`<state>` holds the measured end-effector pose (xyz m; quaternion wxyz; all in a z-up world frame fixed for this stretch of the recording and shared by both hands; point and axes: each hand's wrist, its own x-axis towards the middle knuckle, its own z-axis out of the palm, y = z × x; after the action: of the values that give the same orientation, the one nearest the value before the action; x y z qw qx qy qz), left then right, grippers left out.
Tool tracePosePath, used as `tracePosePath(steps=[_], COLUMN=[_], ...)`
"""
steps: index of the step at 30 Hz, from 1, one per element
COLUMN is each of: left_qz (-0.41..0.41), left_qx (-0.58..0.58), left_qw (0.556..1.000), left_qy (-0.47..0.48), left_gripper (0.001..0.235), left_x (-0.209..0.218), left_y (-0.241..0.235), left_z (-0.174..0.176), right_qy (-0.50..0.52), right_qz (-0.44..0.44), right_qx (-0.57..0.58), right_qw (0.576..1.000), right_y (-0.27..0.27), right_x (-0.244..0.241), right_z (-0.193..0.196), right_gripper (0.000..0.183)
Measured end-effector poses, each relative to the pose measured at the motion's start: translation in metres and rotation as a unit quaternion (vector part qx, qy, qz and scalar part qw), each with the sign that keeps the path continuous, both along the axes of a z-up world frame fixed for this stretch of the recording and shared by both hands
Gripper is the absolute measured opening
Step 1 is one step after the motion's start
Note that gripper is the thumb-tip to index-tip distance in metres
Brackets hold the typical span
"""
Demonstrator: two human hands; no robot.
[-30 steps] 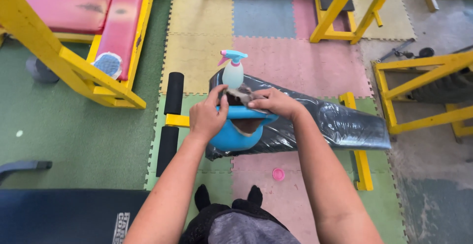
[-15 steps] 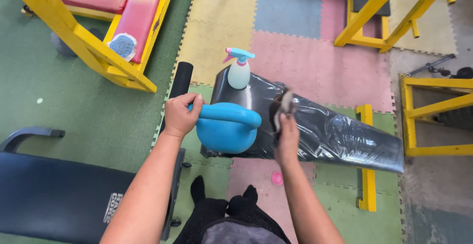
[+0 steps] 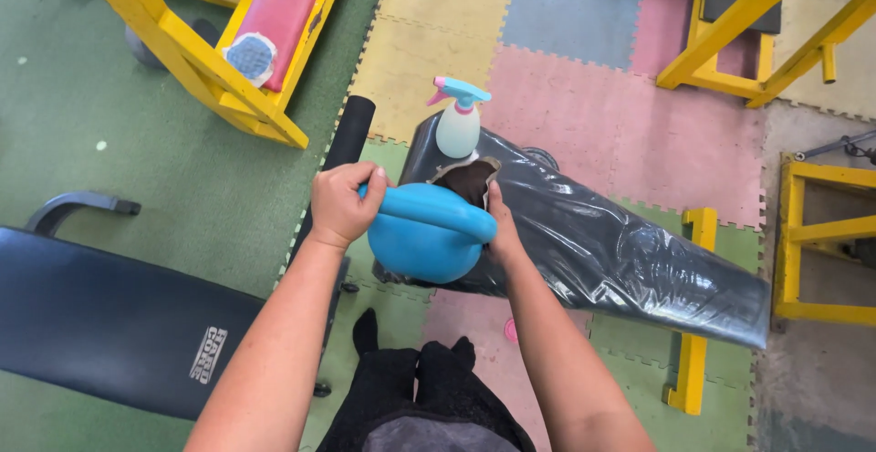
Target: The person picks up a blue kettlebell, sprays it with a cleaning solution, and wipes it thoroughly with a cloth. They then place it back and repeat the process with a second blue kettlebell.
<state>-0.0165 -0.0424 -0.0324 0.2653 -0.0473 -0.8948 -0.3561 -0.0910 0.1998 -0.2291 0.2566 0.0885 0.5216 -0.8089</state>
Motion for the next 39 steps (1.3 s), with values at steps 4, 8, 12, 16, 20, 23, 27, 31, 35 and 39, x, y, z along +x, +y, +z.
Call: tracePosePath(steps=[4,8,12,16,20,23,27,31,35,39], left_qz=[0.008,0.008,0.03,0.037,0.076,0.113,0.118,-0.029,-0.068,-0.054], left_qx=[-0.002,0.013,0.035,0.01,-0.032,-0.054,-0.105,-0.169,-0.191,-0.203], left_qw=[1.0,1.0,0.999,0.999,0.997,0.992,0.987,0.985,0.977,0.969], left_qy=[0.001,0.005,-0.023,0.006,-0.001,-0.022,-0.028,-0.035,-0.065,-0.127], left_gripper=[0.024,0.026,0.025,0.023,0.024,0.028,0.027,0.06,0.056,0.055], left_x=[0.0,0.0,-0.001,-0.009,-0.01,-0.01,-0.005,0.011,0.004,0.004], left_y=[0.004,0.001,0.004,0.012,0.021,0.032,0.058,0.069,0.053,0.055], left_z=[0.002,-0.001,-0.002,-0.005,-0.009,-0.014,0.001,0.028,0.011,0.026], right_qy=[-0.017,0.008,-0.01,-0.235,-0.224,-0.201,-0.19,-0.14,-0.148,-0.13], right_qz=[-0.053,-0.126,-0.175,-0.115,-0.031,-0.047,-0.104,-0.113,-0.126,-0.122], right_qx=[0.017,0.052,0.081,-0.005,-0.222,-0.226,-0.138,-0.123,-0.098,-0.128], right_qw=[0.998,0.991,0.981,0.965,0.948,0.952,0.966,0.976,0.976,0.976], right_y=[0.0,-0.006,-0.002,0.015,0.052,0.07,0.086,0.086,0.078,0.061], right_x=[0.02,0.055,0.088,0.108,0.128,0.14,0.151,0.159,0.161,0.16], right_z=[-0.015,-0.01,-0.044,-0.053,-0.046,-0.004,0.015,0.03,0.033,0.021], right_gripper=[0.074,0.059,0.054,0.052,0.052,0.059,0.062,0.055,0.052,0.051])
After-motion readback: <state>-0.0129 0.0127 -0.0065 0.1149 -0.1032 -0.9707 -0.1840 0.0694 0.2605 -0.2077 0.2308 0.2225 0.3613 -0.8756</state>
